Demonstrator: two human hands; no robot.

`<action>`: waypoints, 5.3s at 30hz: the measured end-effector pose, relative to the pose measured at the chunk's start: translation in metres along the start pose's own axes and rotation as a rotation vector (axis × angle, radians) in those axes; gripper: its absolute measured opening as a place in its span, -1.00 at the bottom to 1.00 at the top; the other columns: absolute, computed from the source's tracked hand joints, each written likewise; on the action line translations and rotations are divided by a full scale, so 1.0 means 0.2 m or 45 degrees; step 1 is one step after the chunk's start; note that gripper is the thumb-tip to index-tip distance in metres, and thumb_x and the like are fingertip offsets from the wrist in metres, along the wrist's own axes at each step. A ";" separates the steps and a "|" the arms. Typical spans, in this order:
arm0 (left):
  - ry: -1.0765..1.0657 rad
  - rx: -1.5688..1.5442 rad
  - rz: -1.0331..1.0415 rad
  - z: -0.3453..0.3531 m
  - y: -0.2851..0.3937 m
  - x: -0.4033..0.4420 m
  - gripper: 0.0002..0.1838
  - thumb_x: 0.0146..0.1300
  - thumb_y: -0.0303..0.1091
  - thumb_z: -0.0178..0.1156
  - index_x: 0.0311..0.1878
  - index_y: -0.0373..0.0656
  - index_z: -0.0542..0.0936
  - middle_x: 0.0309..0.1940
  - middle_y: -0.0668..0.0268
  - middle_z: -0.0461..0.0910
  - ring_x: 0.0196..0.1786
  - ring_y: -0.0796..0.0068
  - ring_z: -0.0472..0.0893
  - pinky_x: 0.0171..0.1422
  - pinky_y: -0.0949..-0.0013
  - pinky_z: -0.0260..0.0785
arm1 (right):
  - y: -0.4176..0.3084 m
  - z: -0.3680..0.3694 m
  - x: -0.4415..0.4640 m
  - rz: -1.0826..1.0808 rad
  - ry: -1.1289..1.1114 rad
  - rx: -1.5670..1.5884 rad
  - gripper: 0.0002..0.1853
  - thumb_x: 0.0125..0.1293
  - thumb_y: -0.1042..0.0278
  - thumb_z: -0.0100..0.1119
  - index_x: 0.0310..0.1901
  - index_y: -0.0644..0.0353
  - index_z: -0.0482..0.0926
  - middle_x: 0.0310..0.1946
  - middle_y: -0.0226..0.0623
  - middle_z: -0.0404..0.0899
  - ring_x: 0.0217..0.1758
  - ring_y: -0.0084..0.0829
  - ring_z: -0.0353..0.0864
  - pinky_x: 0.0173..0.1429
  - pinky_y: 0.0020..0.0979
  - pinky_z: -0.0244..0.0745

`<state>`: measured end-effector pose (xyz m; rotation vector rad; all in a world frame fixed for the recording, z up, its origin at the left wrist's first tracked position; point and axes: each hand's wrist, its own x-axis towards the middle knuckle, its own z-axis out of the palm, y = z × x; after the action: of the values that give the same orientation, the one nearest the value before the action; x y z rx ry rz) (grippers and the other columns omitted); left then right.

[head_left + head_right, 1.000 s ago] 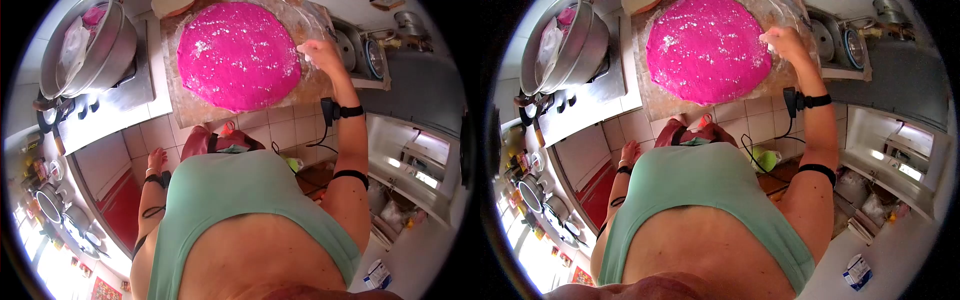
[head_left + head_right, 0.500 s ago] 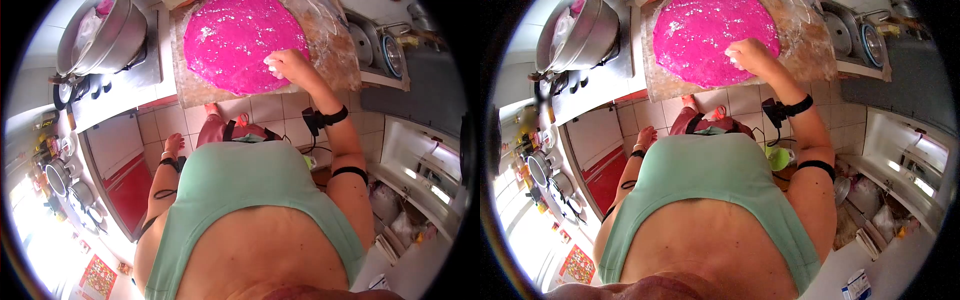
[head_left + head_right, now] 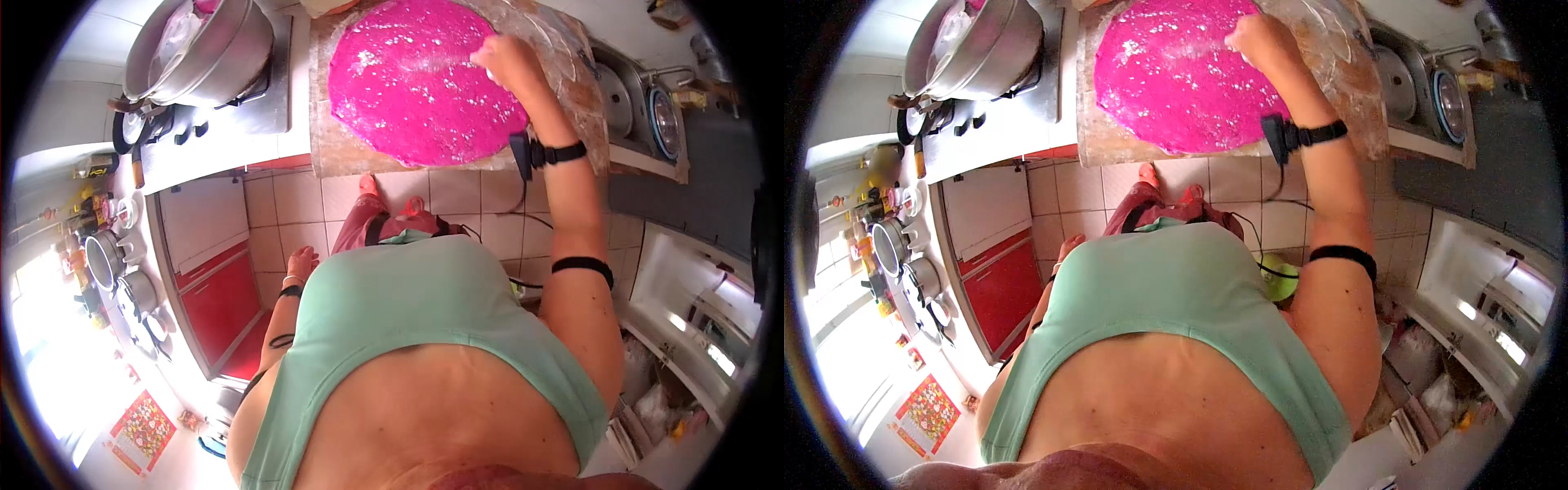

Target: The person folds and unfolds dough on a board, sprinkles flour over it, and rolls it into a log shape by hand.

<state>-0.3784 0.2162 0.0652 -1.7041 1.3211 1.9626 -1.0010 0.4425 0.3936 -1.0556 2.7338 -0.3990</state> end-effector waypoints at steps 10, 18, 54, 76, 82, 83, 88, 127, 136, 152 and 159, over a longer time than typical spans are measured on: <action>0.020 0.132 0.242 -0.12 0.21 0.16 -0.61 0.49 -0.20 0.20 0.23 -0.24 0.63 -0.17 0.18 0.74 -0.30 0.41 0.67 -0.16 0.27 0.61 | -0.40 0.24 0.24 -0.490 0.183 0.537 -0.84 0.43 0.37 0.24 -0.07 0.24 0.71 -0.27 -0.25 0.73 -0.30 -0.42 0.73 -0.18 -0.33 0.61; 0.053 0.002 0.398 -0.06 0.77 0.12 -0.59 0.52 -0.17 0.23 0.26 -0.27 0.61 -0.14 0.21 0.75 -0.35 0.52 0.67 -0.28 0.41 0.57 | -0.46 0.48 0.56 -0.603 0.124 0.798 -0.75 0.33 0.46 0.33 0.03 0.26 0.67 -0.18 -0.26 0.75 -0.19 -0.41 0.73 -0.09 -0.34 0.65; 0.003 1.778 2.260 0.70 1.86 -0.02 -0.73 0.24 -0.21 0.45 0.00 0.07 0.72 -0.05 0.41 0.71 0.06 0.28 0.64 0.26 0.07 0.40 | -0.15 0.75 -0.62 -0.370 0.147 -0.003 -0.78 0.20 0.22 0.39 -0.32 0.17 0.61 -0.28 -0.22 0.51 -0.16 -0.10 0.64 -0.07 -0.05 0.64; -0.181 1.970 2.649 0.80 1.95 0.05 -0.60 0.14 -0.26 0.45 0.10 0.09 0.73 0.04 0.50 0.72 0.11 0.39 0.61 0.35 0.06 0.36 | -0.37 1.11 -0.74 -0.364 0.338 -0.087 -0.92 0.16 0.37 0.19 -0.41 0.13 0.50 -0.34 -0.21 0.48 -0.23 -0.14 0.62 -0.18 -0.05 0.52; -0.153 1.969 2.654 0.82 2.00 0.04 -0.69 0.15 -0.20 0.43 0.00 0.12 0.75 -0.02 0.52 0.73 0.08 0.41 0.61 0.34 0.07 0.35 | -0.39 1.04 -0.71 -0.105 0.430 0.311 -0.90 0.31 0.40 0.17 -0.26 0.25 0.55 -0.29 -0.08 0.59 -0.19 0.03 0.65 -0.11 0.00 0.58; -0.078 1.970 2.596 0.84 2.01 0.02 -0.73 0.16 -0.17 0.41 -0.05 0.15 0.75 -0.09 0.53 0.73 0.07 0.43 0.61 0.33 0.10 0.33 | -0.36 1.03 -0.69 -0.108 0.431 0.314 -0.90 0.31 0.40 0.17 -0.26 0.25 0.55 -0.29 -0.08 0.59 -0.19 0.03 0.65 -0.11 0.00 0.58; -0.043 1.883 2.263 0.93 2.16 -0.01 -0.75 0.14 -0.25 0.42 -0.08 0.14 0.75 -0.21 0.50 0.76 -0.05 0.34 0.67 0.29 0.07 0.35 | -0.26 0.95 -0.63 0.232 0.455 0.843 -0.83 0.33 0.40 0.14 -0.11 0.23 0.61 -0.28 -0.04 0.69 -0.18 0.06 0.69 -0.05 -0.09 0.62; -0.105 2.002 2.479 0.81 2.12 0.04 -0.67 0.24 -0.21 0.40 0.07 0.08 0.69 -0.01 0.43 0.70 0.08 0.28 0.61 0.37 0.02 0.33 | -0.32 1.01 -0.73 0.057 0.285 -0.054 -0.84 0.25 0.30 0.27 -0.31 0.22 0.60 -0.23 -0.13 0.55 -0.05 -0.02 0.63 -0.01 0.07 0.55; 0.052 1.894 2.030 0.92 2.32 0.10 -0.82 0.12 -0.21 0.36 -0.18 0.10 0.76 -0.20 0.35 0.73 -0.03 0.22 0.67 0.21 0.04 0.37 | -0.17 0.95 -0.68 0.392 0.296 0.169 -0.84 0.23 0.34 0.30 -0.26 0.24 0.63 -0.19 -0.02 0.61 -0.04 0.11 0.64 0.03 0.07 0.58; 0.001 1.964 2.601 0.90 2.29 0.17 -0.71 0.19 -0.18 0.41 -0.03 0.05 0.68 -0.17 0.37 0.71 0.00 0.27 0.66 0.18 0.08 0.41 | -0.12 0.95 -0.74 0.102 0.346 -0.018 -0.75 0.23 0.28 0.32 -0.14 0.24 0.64 -0.22 -0.06 0.60 -0.06 0.02 0.67 0.03 0.04 0.62; 0.059 1.701 1.925 0.96 2.43 0.21 -0.87 0.25 -0.19 0.37 -0.16 0.12 0.75 -0.21 0.38 0.72 -0.05 0.27 0.67 0.12 0.06 0.41 | 0.03 0.89 -0.67 0.500 0.265 0.171 -0.75 0.24 0.27 0.32 -0.07 0.13 0.68 -0.11 -0.09 0.64 0.00 0.00 0.68 0.06 0.05 0.63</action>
<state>-0.8478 0.0652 0.2412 0.0849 3.1917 0.5322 -0.8599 0.5051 0.2336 -0.4489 2.9506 -0.6446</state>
